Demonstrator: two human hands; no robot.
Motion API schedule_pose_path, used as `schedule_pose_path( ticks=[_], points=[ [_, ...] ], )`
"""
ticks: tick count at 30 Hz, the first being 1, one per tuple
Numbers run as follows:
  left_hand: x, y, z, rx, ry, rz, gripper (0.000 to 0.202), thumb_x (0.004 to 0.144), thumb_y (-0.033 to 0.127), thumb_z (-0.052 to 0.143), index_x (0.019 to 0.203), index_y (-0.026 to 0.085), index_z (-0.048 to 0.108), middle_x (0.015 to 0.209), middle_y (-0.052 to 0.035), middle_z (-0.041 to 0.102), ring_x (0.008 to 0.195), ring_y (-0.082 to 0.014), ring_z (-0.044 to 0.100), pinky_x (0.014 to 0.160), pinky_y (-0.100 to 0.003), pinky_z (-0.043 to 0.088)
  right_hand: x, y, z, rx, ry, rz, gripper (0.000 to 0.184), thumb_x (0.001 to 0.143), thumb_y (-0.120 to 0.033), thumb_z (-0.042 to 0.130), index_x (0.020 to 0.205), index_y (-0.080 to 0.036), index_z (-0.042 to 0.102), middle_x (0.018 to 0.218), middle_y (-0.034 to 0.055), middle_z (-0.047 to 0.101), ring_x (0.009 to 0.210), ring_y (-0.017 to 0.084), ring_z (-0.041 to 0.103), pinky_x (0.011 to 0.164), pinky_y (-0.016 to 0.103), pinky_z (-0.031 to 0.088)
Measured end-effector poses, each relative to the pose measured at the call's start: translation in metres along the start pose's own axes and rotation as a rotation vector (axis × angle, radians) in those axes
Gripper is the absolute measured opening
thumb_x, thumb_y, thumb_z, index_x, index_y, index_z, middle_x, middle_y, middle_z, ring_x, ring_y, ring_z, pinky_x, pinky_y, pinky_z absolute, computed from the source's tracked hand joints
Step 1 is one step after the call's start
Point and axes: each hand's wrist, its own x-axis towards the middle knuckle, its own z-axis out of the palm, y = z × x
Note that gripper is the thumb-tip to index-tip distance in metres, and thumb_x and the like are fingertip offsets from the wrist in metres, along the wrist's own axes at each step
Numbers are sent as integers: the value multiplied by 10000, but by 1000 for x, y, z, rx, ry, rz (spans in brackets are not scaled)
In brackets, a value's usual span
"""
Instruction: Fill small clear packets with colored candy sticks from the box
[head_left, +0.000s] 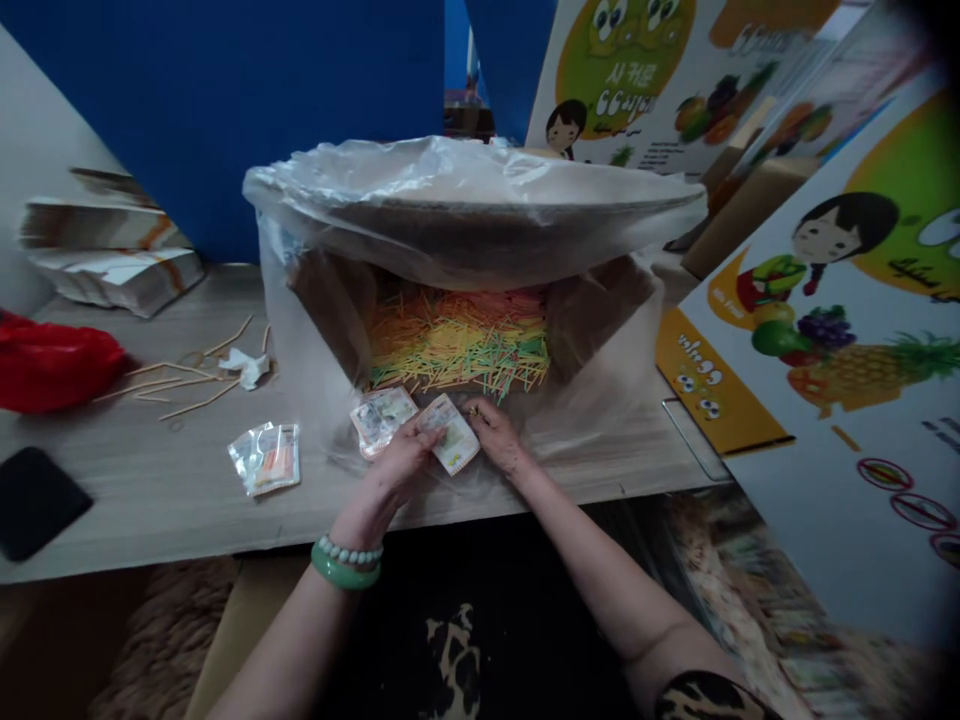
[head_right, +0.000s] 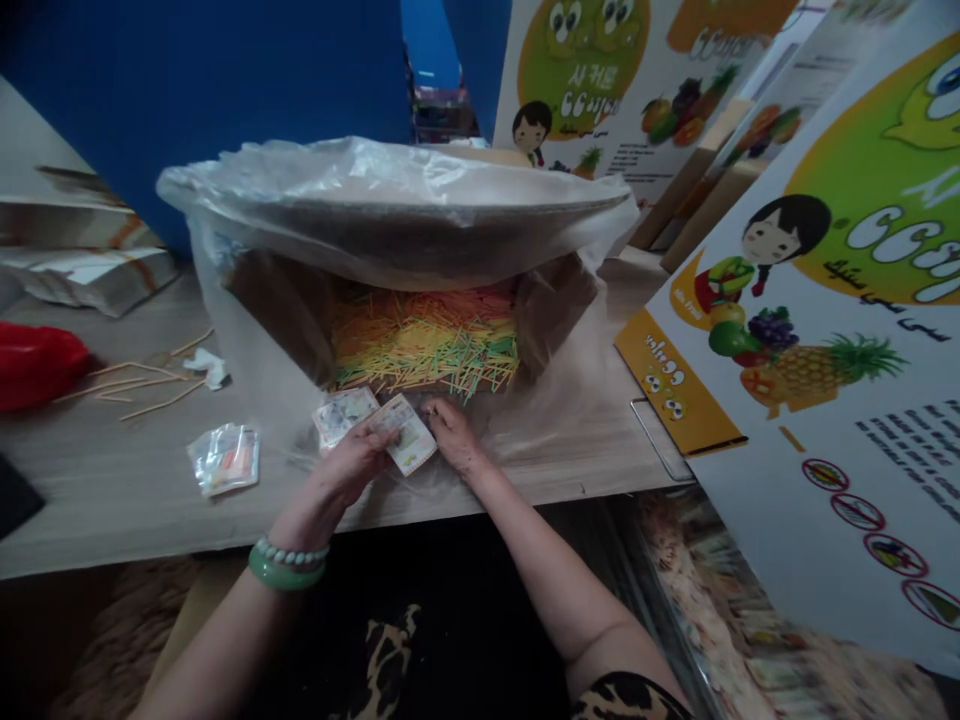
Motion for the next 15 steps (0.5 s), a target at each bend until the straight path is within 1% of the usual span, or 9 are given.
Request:
schedule_pose_path(
  ticks=[2,4,7,9,12,15],
  points=[
    [0,-3,-3,-7,-9,-10,339,639,308,797,902,142,664,839,-70,727,751,-215,684,714,-342,554,-1,-1,1,-1,6,2,190,793,-364,506,851,-202,588,798,13,600,794,179,563,755,289,434],
    [2,-7,-7,-12,7,-3,326,647,329,802,875,137,670,792,-68,721,710,-212,681,674,-330,548,-1,-1,3,25,22,34,209,798,-377,513,894,-205,584,786,6,600,772,175,566,742,287,441],
    [4,-10,-11,-35,26,8,328,648,361,810,848,132,688,728,-65,710,670,-212,672,634,-321,535,0,2,5,31,-19,67,248,769,-386,545,939,-209,585,850,15,629,805,178,573,748,287,448],
    [4,-11,-11,-37,17,9,338,642,367,819,853,129,705,736,-70,718,678,-214,673,633,-318,530,1,3,4,23,-41,78,259,752,-376,556,946,-209,589,898,21,640,835,180,573,757,286,445],
    [4,-10,-8,-57,-9,19,381,604,363,846,866,116,723,793,-87,740,717,-223,684,661,-321,534,1,3,1,68,-49,111,211,763,-386,546,866,-206,585,819,5,616,770,167,557,715,270,432],
    [4,-7,-4,-88,13,17,405,577,361,859,865,106,734,796,-84,742,724,-212,679,717,-333,536,2,0,-5,116,11,116,189,787,-397,532,779,-209,550,721,-9,602,710,156,549,706,267,422]
  ],
)
